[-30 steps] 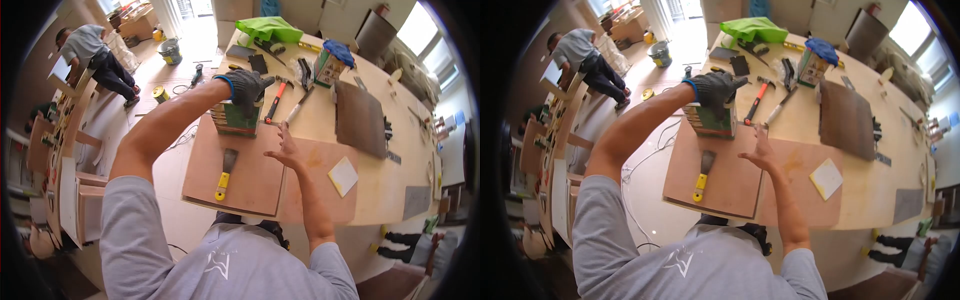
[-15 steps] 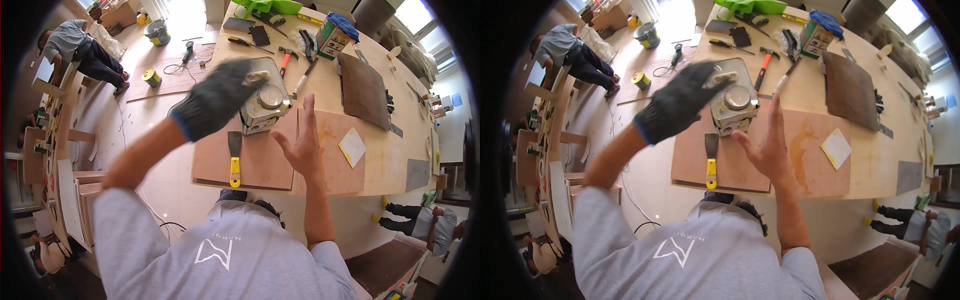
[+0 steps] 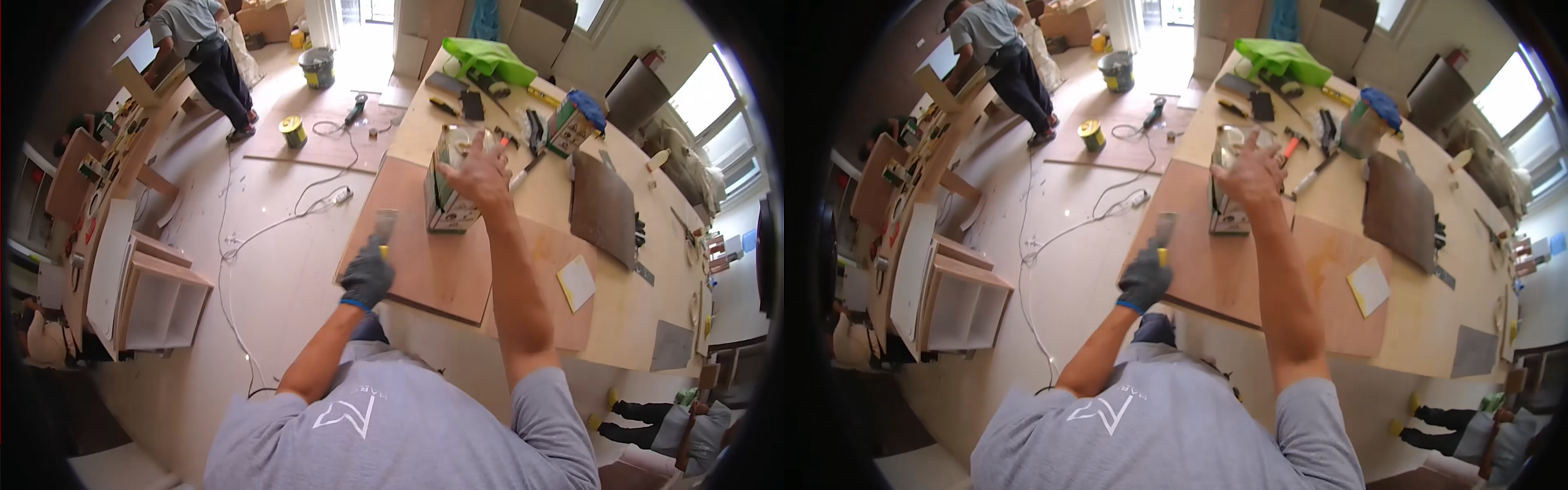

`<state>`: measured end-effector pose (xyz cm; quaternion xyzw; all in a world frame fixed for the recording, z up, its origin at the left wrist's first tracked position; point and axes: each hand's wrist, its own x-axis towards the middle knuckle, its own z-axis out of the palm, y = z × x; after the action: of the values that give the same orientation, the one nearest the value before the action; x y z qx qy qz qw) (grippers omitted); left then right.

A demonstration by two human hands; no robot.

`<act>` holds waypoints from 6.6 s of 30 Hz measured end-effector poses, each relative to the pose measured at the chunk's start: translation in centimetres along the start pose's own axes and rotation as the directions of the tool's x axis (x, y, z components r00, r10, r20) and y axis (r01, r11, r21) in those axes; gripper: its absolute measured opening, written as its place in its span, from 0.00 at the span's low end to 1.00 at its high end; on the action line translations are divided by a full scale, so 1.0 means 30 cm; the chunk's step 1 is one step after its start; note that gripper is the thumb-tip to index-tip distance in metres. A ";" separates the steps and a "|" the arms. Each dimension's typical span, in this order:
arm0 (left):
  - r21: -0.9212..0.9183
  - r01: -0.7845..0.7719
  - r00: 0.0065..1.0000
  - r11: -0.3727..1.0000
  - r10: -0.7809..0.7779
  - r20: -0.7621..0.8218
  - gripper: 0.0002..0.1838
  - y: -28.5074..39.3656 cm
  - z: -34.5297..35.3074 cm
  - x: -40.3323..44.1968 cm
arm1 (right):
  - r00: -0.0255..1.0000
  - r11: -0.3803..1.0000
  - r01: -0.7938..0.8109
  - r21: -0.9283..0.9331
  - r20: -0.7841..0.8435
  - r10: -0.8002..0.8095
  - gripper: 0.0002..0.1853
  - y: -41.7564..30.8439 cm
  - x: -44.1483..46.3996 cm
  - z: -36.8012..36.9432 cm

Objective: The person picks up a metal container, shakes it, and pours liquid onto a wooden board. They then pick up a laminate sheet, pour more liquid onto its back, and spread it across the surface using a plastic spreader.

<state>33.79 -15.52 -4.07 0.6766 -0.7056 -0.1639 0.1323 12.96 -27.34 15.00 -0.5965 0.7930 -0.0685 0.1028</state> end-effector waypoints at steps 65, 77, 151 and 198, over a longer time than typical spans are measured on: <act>-0.532 0.500 -0.020 0.684 0.623 0.782 0.32 0.294 0.590 -0.796 | 0.522 0.598 -0.757 0.263 -0.306 0.796 0.62 0.982 -1.654 0.104; 0.132 0.985 -0.173 0.112 0.679 0.713 0.52 1.132 1.124 -1.092 | 0.659 0.674 -0.716 0.180 -0.145 0.738 0.66 1.606 -1.281 0.047; 0.090 0.608 0.443 -0.788 0.432 0.786 0.41 1.495 1.157 -1.337 | 0.672 0.912 0.396 -0.111 -0.641 -0.370 0.21 1.893 -1.065 0.121; 0.051 0.698 0.542 -0.715 0.573 0.615 0.42 1.430 1.180 -1.331 | 0.985 0.953 -0.024 0.303 -0.158 0.075 0.33 2.049 -0.615 -0.033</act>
<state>-17.80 27.49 -17.32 0.1121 0.2339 -0.9194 0.2958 -39.65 7.51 3.26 -0.5459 0.7940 -0.2355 0.1269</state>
